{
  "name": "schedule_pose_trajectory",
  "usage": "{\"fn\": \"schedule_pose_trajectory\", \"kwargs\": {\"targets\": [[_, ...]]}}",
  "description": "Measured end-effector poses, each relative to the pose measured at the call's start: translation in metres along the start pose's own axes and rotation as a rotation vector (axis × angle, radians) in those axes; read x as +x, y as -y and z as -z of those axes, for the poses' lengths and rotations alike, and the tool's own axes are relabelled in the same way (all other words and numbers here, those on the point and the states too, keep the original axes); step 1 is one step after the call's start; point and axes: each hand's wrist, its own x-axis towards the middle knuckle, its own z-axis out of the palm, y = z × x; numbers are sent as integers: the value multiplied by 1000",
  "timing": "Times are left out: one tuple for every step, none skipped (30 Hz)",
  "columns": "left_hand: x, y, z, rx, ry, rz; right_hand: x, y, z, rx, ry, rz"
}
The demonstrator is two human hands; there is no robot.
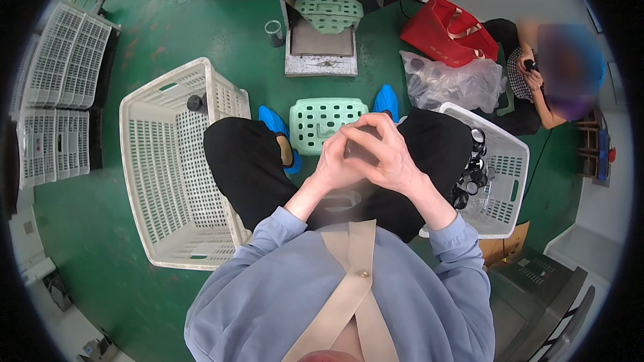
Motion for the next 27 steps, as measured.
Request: {"fn": "schedule_pose_trajectory", "kwargs": {"targets": [[0,0,0,-1,-11,4,2,0,1,1,11,4],[-1,-1,0,-2,-3,-9,4,0,3,-30,29,36],[-1,-2,0,-4,7,-23,5,1,4,-62,45,67],[-1,-4,0,-8,-1,-18,7,3,5,-62,54,68],[-1,-6,0,-13,10,8,9,6,5,-55,41,77],[0,-7,2,-15,20,34,11,7,4,-46,26,88],[-2,-5,1,-17,13,37,10,7,2,-45,34,90],[-4,0,-1,15,31,51,6,7,-1,-71,5,56],[-6,4,-4,44,50,65,1,6,-6,-98,-23,19],[-6,4,-5,40,43,69,-2,6,-15,-99,-14,20],[-6,5,-6,131,-32,51,-5,6,-28,-125,-135,-90],[-4,6,-7,224,-110,32,-6,4,-41,-151,-257,-196],[-4,5,-3,274,-113,29,-6,2,-51,-140,-306,-239],[-3,4,-2,275,-120,33,-7,0,-54,-152,-301,-259],[-1,1,3,272,-118,10,-6,4,-50,-110,-241,-270],[-1,0,7,274,-115,-15,-2,11,-41,-64,-182,-280],[-4,4,5,210,-93,40,5,18,-25,-96,-74,-210],[3,-6,9,104,-81,10,13,26,-2,-130,31,-142],[7,-12,13,3,37,11,20,31,17,-185,138,-75],[9,-15,16,-101,153,10,25,34,29,-157,175,-19],[9,-12,12,-125,223,-39,24,28,30,-88,196,55],[9,-9,8,-187,273,-61,25,24,28,-20,216,130],[5,-8,4,-153,220,-56,21,26,23,-14,130,122],[4,-10,1,-119,170,-52,17,25,11,-16,132,130],[5,-5,-4,-6,53,-84,13,26,-6,-63,-74,-31],[5,1,-7,108,-63,-115,13,27,-19,-108,-281,-192],[6,-1,-6,191,-121,-131,21,32,-27,-132,-355,-251]]}}
